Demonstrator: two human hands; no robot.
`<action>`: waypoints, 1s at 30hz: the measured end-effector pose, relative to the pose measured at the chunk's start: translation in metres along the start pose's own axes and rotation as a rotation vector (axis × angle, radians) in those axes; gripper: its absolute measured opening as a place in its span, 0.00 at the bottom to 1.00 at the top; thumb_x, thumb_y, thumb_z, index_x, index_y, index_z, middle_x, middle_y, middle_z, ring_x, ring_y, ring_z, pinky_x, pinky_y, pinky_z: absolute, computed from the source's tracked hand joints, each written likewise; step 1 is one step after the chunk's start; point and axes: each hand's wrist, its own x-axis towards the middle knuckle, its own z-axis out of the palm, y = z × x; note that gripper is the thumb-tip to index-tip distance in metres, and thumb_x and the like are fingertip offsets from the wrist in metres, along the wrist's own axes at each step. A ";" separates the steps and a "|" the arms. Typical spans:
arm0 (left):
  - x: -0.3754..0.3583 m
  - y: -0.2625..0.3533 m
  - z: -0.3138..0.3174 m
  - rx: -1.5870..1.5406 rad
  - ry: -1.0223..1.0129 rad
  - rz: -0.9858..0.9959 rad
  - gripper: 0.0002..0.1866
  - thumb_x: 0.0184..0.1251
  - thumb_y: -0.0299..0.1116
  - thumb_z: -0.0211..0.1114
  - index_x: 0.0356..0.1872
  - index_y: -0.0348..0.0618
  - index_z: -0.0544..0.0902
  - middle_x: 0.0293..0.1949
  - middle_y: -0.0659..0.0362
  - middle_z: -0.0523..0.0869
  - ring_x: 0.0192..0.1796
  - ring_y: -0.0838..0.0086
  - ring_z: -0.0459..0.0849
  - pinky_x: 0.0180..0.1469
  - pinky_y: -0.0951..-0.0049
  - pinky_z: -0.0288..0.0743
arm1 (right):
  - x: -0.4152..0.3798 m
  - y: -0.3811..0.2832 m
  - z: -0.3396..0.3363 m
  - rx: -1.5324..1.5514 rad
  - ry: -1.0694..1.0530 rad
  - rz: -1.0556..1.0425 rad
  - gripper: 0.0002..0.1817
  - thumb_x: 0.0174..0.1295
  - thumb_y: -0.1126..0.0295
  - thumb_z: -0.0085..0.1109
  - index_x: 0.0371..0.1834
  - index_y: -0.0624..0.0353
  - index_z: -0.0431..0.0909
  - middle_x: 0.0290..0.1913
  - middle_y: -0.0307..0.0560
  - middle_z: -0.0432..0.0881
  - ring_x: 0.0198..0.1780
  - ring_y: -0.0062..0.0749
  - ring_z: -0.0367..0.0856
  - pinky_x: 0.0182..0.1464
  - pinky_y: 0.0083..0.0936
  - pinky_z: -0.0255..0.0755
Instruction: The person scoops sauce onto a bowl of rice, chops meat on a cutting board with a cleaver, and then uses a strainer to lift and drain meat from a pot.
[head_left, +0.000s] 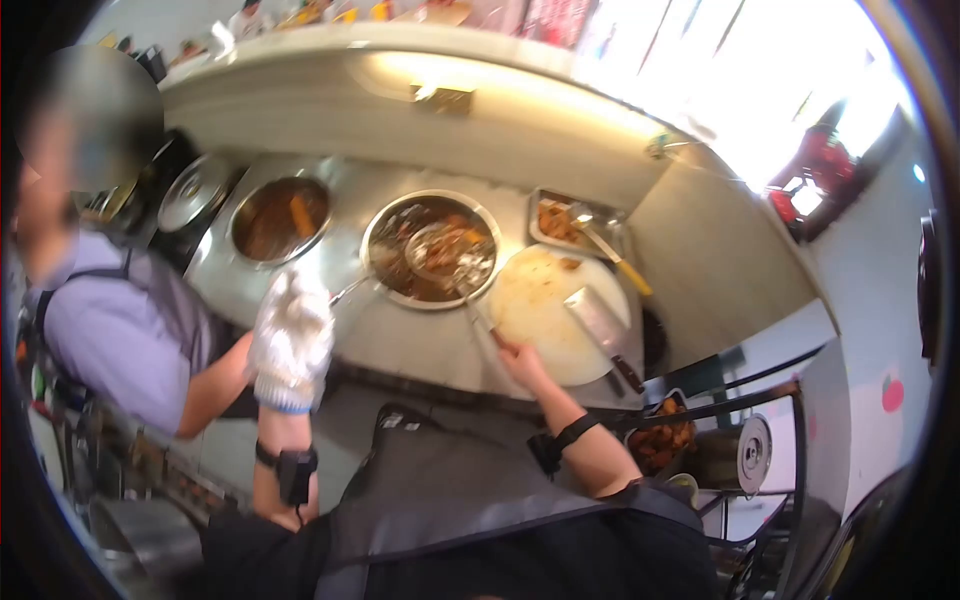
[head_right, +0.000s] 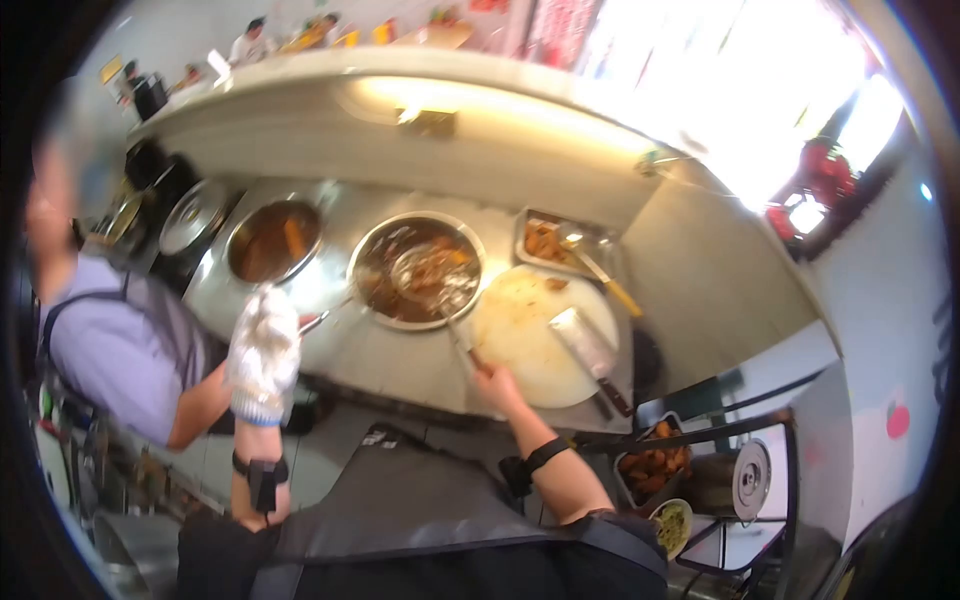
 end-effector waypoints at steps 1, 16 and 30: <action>-0.002 -0.008 0.011 -0.009 0.085 0.058 0.09 0.72 0.31 0.54 0.48 0.39 0.75 0.36 0.61 0.77 0.37 0.78 0.76 0.38 0.75 0.75 | 0.002 0.005 0.006 0.030 0.030 -0.022 0.19 0.60 0.61 0.60 0.47 0.65 0.80 0.36 0.60 0.84 0.41 0.46 0.83 0.46 0.36 0.74; 0.001 0.021 -0.015 0.136 0.144 0.102 0.27 0.72 0.32 0.55 0.66 0.26 0.61 0.40 0.54 0.82 0.39 0.76 0.81 0.38 0.78 0.78 | 0.017 -0.004 0.023 0.221 -0.076 0.122 0.15 0.61 0.64 0.57 0.45 0.63 0.80 0.28 0.47 0.80 0.25 0.29 0.78 0.30 0.29 0.72; -0.004 0.013 -0.011 -0.016 0.105 0.076 0.12 0.71 0.35 0.56 0.48 0.40 0.78 0.42 0.57 0.83 0.44 0.72 0.81 0.39 0.74 0.77 | -0.014 -0.038 0.012 0.606 -0.189 0.249 0.10 0.66 0.71 0.49 0.48 0.60 0.73 0.23 0.32 0.64 0.13 0.12 0.56 0.13 0.15 0.48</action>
